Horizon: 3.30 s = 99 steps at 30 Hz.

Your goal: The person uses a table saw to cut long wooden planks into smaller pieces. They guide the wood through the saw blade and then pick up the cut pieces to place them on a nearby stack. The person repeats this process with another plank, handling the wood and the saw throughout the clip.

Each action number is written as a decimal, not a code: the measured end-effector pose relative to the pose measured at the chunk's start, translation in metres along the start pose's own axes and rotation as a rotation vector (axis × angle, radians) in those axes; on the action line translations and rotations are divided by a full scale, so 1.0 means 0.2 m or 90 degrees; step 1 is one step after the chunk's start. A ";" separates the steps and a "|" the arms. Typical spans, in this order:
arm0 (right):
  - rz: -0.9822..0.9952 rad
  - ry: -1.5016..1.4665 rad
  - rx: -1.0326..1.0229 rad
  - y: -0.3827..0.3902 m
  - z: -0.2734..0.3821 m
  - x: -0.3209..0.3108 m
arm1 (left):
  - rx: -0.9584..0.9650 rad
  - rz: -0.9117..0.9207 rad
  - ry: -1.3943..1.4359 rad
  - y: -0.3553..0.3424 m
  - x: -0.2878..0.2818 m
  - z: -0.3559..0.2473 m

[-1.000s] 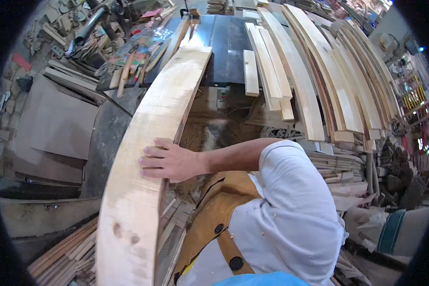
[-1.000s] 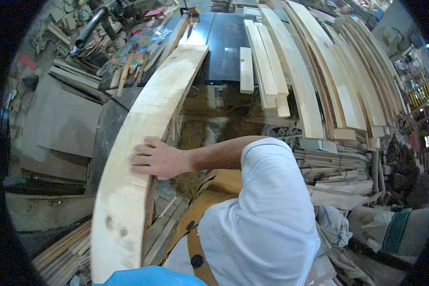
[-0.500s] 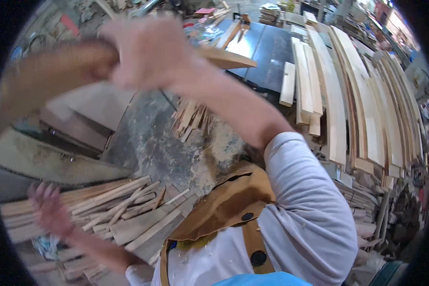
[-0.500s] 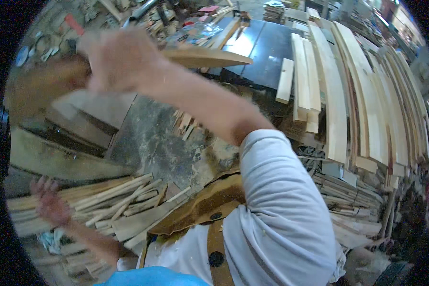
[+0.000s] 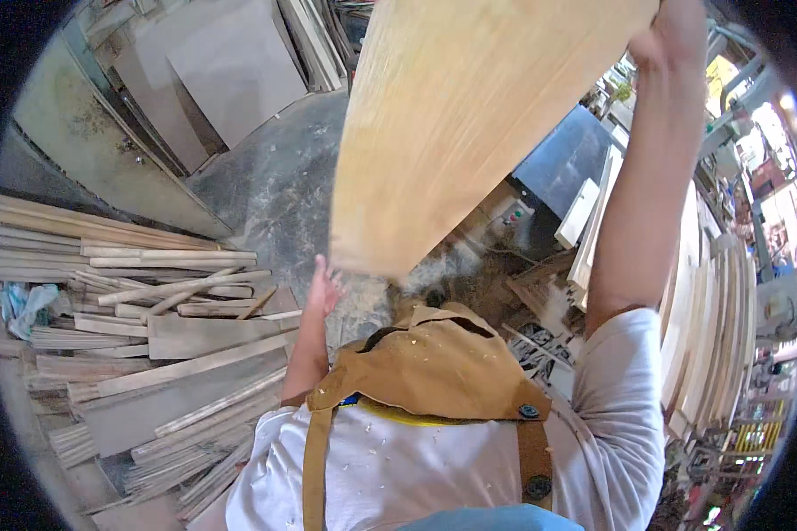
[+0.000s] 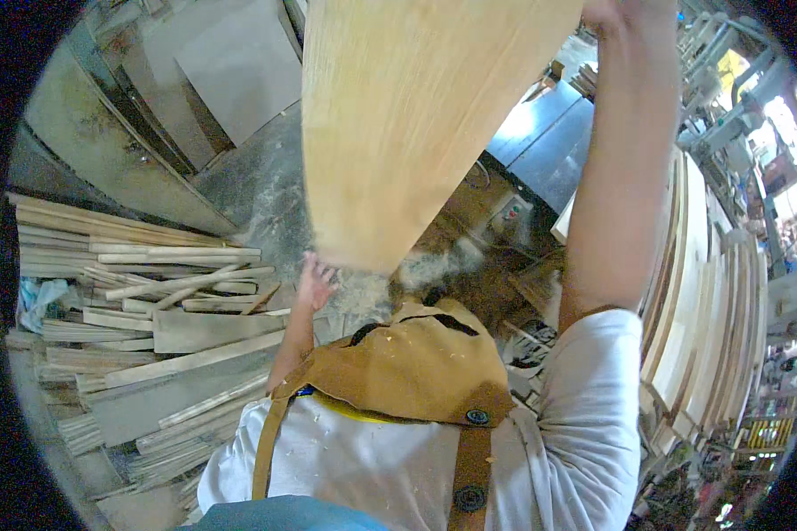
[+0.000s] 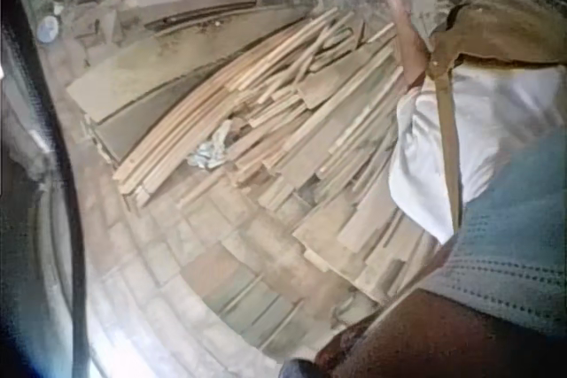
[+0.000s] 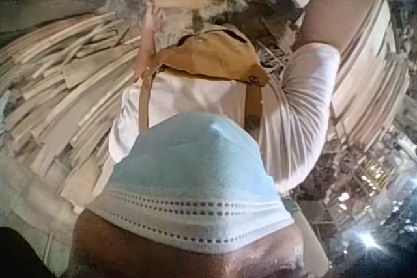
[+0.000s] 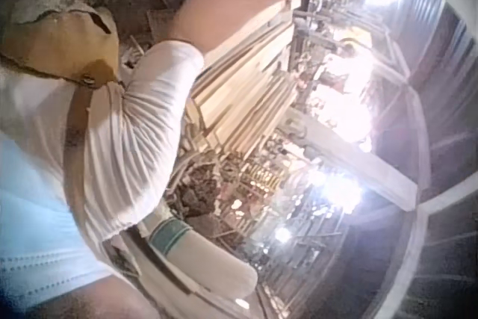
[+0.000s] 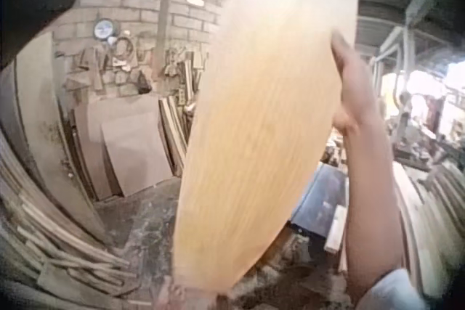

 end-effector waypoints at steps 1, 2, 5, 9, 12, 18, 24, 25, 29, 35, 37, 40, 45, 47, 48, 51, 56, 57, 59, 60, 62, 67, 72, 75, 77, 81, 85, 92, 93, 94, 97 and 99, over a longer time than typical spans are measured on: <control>-0.029 -0.016 0.033 0.03 -0.07 -0.06 | -0.022 0.046 0.104 0.00 -0.07 0.02; -0.105 -0.008 0.070 0.10 -0.15 -0.15 | 0.036 0.289 0.407 0.03 -0.06 -0.02; -0.299 -0.038 0.201 0.36 -0.44 -0.35 | 0.164 0.137 0.390 0.29 -0.25 -0.16; -0.323 -0.188 0.352 0.84 -0.70 -0.21 | 0.340 -0.120 0.141 0.66 -0.78 -0.27; -0.405 -0.185 0.636 1.33 -1.01 -0.27 | 0.192 -0.323 0.268 1.02 -1.04 -0.38; -0.406 -0.294 0.821 2.12 -1.32 -0.20 | 0.261 -0.345 -0.033 1.73 -1.47 -0.63; -0.366 -0.379 0.844 2.26 -1.44 -0.04 | 0.292 -0.505 -0.061 1.93 -1.25 -0.80; -0.360 -0.394 0.846 2.29 -1.48 -0.04 | 0.303 -0.505 -0.067 1.93 -1.18 -0.82; -0.367 -0.363 0.849 2.36 -1.62 -0.10 | 0.331 -0.484 -0.078 1.92 -0.86 -0.79; -0.386 -0.333 0.854 2.41 -1.76 -0.16 | 0.374 -0.456 -0.142 1.96 -0.12 -0.70; -0.393 -0.315 0.857 2.39 -1.78 -0.16 | 0.379 -0.467 -0.181 1.99 0.09 -0.69; -0.393 -0.294 0.873 2.40 -1.81 -0.18 | 0.380 -0.485 -0.186 1.99 0.17 -0.69; -0.173 0.055 1.061 2.47 -1.85 -0.42 | 0.330 -0.452 -0.069 1.88 -0.40 -0.70; 0.103 0.384 1.128 2.31 -1.86 -0.58 | 0.326 -0.501 -0.060 1.90 -0.56 -0.70; -0.017 0.557 1.013 2.28 -1.86 -0.76 | 0.306 -0.504 -0.072 1.85 -0.62 -0.74; -0.146 0.813 0.689 2.04 -1.90 -1.00 | 0.279 -0.549 -0.077 1.84 -0.76 -0.72; -0.232 0.791 0.712 1.88 -2.03 -1.13 | 0.213 -0.597 -0.082 1.81 -0.90 -0.65; -0.244 0.787 0.721 1.86 -2.04 -1.12 | 0.205 -0.605 -0.081 1.80 -0.90 -0.64; -0.256 0.776 0.711 1.85 -2.04 -1.13 | 0.186 -0.615 -0.083 1.78 -0.92 -0.62; -0.261 0.771 0.706 1.85 -2.04 -1.14 | 0.176 -0.618 -0.082 1.77 -0.93 -0.60; -0.265 0.788 0.726 1.82 -2.06 -1.15 | 0.165 -0.624 -0.088 1.76 -0.94 -0.60; -0.273 0.808 0.745 1.80 -2.14 -1.25 | 0.150 -0.621 -0.097 1.69 -0.95 -0.64; -0.238 0.804 0.748 1.72 -2.17 -1.30 | 0.135 -0.625 -0.093 1.65 -0.94 -0.61; -0.235 0.837 0.747 1.71 -2.21 -1.33 | 0.120 -0.626 -0.091 1.63 -0.96 -0.61; -0.233 0.858 0.755 1.69 -2.21 -1.33 | 0.112 -0.628 -0.091 1.62 -0.96 -0.61; -0.226 0.874 0.767 1.67 -2.24 -1.34 | 0.106 -0.627 -0.095 1.60 -0.96 -0.61; -0.221 0.882 0.803 1.65 -2.23 -1.34 | 0.097 -0.624 -0.096 1.58 -0.96 -0.62; -0.248 0.902 0.809 1.64 -2.25 -1.35 | 0.075 -0.604 -0.101 1.50 -0.92 -0.61; -0.254 0.901 0.814 1.63 -2.25 -1.36 | 0.075 -0.602 -0.102 1.49 -0.91 -0.61; -0.256 0.895 0.816 1.63 -2.25 -1.36 | 0.071 -0.597 -0.100 1.47 -0.90 -0.61; -0.256 0.889 0.823 1.61 -2.25 -1.36 | 0.065 -0.592 -0.104 1.44 -0.89 -0.61; -0.248 0.899 0.826 1.61 -2.25 -1.38 | 0.061 -0.587 -0.105 1.42 -0.89 -0.61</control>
Point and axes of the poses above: each hand's wrist, its own y-axis away from the middle knuckle, its own x-axis out of the palm, z = x × y, the point moved 5 cm from there along -y, towards the middle knuckle, and after that the axes turned 8 degrees about y, right-handed, at the moved point
